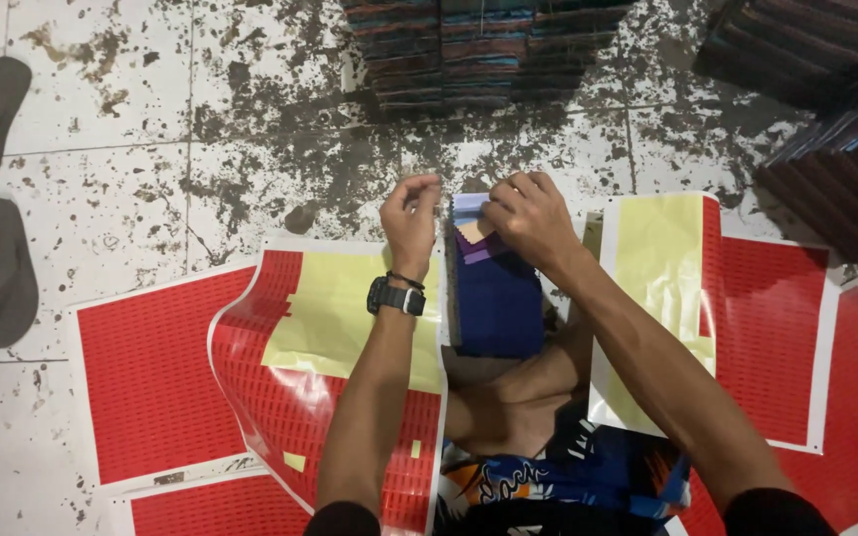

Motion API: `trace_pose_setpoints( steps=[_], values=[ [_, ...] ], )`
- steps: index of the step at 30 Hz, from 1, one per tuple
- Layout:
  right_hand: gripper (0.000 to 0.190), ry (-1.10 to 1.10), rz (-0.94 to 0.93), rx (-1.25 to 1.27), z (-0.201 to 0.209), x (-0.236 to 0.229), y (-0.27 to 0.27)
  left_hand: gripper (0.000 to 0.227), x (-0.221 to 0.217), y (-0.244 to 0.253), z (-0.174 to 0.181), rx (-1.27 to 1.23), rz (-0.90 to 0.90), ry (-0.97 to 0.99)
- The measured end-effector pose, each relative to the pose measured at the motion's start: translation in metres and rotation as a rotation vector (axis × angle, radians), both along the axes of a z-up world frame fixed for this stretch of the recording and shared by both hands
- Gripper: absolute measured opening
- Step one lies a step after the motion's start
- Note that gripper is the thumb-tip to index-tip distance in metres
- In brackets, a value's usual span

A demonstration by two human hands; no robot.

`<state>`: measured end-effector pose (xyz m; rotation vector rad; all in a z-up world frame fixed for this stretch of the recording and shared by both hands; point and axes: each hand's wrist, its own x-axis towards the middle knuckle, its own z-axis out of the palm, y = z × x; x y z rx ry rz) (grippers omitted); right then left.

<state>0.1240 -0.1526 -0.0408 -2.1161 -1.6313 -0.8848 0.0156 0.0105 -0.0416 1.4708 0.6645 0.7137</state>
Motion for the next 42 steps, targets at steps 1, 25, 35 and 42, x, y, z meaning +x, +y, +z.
trace_pose_setpoints(
  steps=[1,25,35,42],
  values=[
    [0.018,0.002,0.000,-0.001,0.007,-0.005,-0.003,0.015,0.001,-0.001,0.004,-0.001,0.000,0.002],
    [0.010,1.306,0.131,-0.090,0.046,-0.010,-0.009,0.017,0.022,0.002,-0.031,-0.044,0.189,0.137],
    [0.015,1.142,-0.107,-0.270,0.033,-0.002,0.014,0.013,-0.029,-0.031,0.011,0.602,-0.032,0.414],
    [0.016,1.063,-0.219,-0.332,0.012,0.001,0.017,0.024,-0.029,-0.032,-0.012,1.145,0.059,0.368]
  ],
)
